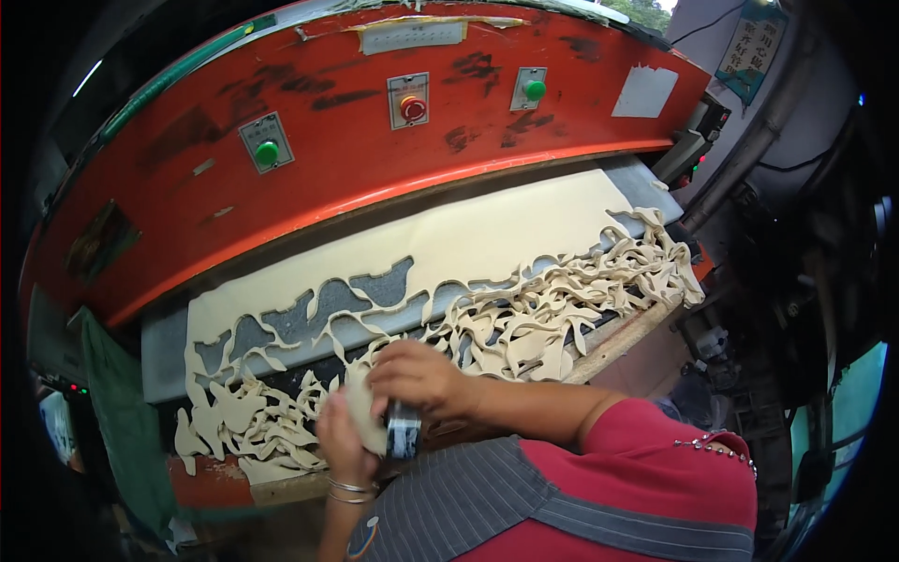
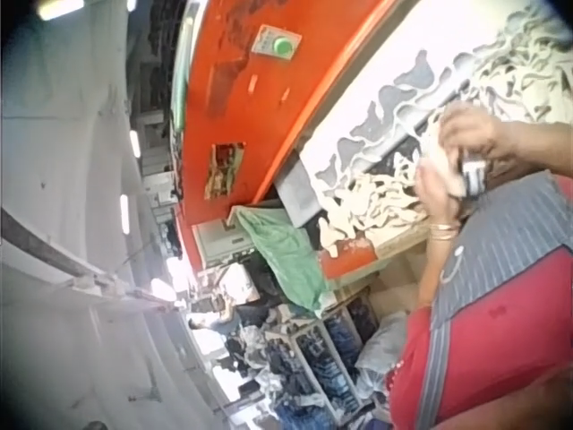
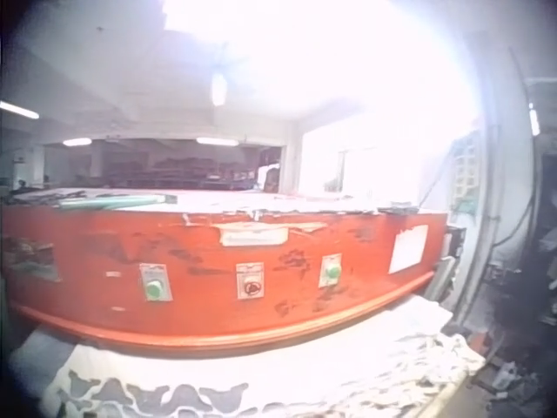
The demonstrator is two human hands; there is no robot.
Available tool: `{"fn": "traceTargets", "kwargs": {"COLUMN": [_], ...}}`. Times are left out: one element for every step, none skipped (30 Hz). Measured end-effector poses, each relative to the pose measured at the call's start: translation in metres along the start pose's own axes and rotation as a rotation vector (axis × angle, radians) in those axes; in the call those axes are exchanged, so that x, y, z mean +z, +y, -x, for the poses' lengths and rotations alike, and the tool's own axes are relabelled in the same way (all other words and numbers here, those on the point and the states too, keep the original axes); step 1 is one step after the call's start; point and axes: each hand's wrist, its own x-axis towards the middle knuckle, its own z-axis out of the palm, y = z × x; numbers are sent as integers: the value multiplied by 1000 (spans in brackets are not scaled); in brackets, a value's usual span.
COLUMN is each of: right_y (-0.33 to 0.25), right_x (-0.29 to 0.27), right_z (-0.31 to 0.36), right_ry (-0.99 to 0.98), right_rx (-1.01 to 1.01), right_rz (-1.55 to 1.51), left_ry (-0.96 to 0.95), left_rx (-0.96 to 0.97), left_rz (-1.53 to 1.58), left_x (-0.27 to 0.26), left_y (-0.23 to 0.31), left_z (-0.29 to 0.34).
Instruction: Operating a die-cutting machine to cut multiple shoe components from a sheet of material.
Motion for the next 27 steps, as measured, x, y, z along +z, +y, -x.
{"fn": "traceTargets", "kwargs": {"right_y": [11,26,50,63,72,106,121,133,143,152,162,169,171,169,164,160,160,156,149,145,145,149,153,156,158,159,160], "right_x": [-3,-12,-16,-27,-42,-49,-60,-71,-80,-84,-88,-90,-90,-84,-82,-83,-92,-97,-102,-103,-104,-104,-103,-101,-102,-103,-102], "right_z": [11,15,28,24,7,20,17,17,13,14,18,22,23,17,13,16,28,36,44,51,60,66,72,74,77,79,79], "right_ry": [-16,-68,-51,-173,-299,-218,-269,-346,-431,-436,-479,-521,-465,-486,-467,-443,-367,-373,-367,-363,-354,-354,-328,-302,-304,-311,-318], "right_rx": [85,138,291,630,902,1172,1162,1128,1175,1169,1185,1203,1187,1170,1180,1197,1165,1171,1045,917,960,975,860,740,749,712,669], "right_rz": [82,126,211,253,247,286,430,525,542,537,578,619,600,595,470,348,293,293,334,369,351,353,408,456,452,448,439], "left_ry": [75,150,155,166,177,164,201,234,96,-36,-129,-226,-275,-310,-277,-255,-272,-215,-159,-161,-146,-128,-128,-134,-142,-151,-149], "left_rx": [-58,-112,-106,94,286,289,542,801,700,602,562,521,534,542,590,639,631,661,688,677,712,744,767,758,774,791,784], "left_rz": [11,24,25,-443,-917,-917,-1137,-1350,-1265,-1176,-1158,-1138,-1178,-1208,-1208,-1208,-1202,-1287,-1370,-1367,-1338,-1309,-1296,-1299,-1305,-1310,-1316], "left_x": [-14,-33,-51,-72,-87,-72,-51,-29,-12,5,24,42,55,58,61,64,75,82,87,88,89,90,90,90,89,89,89], "left_y": [8,16,19,22,24,31,45,52,53,54,47,34,21,6,-15,-31,-39,-47,-53,-58,-60,-61,-63,-62,-61,-61,-59], "left_z": [-14,-30,-43,-54,-56,-58,-57,-59,-66,-73,-81,-93,-105,-117,-132,-142,-146,-149,-152,-155,-156,-156,-156,-157,-156,-156,-155]}}
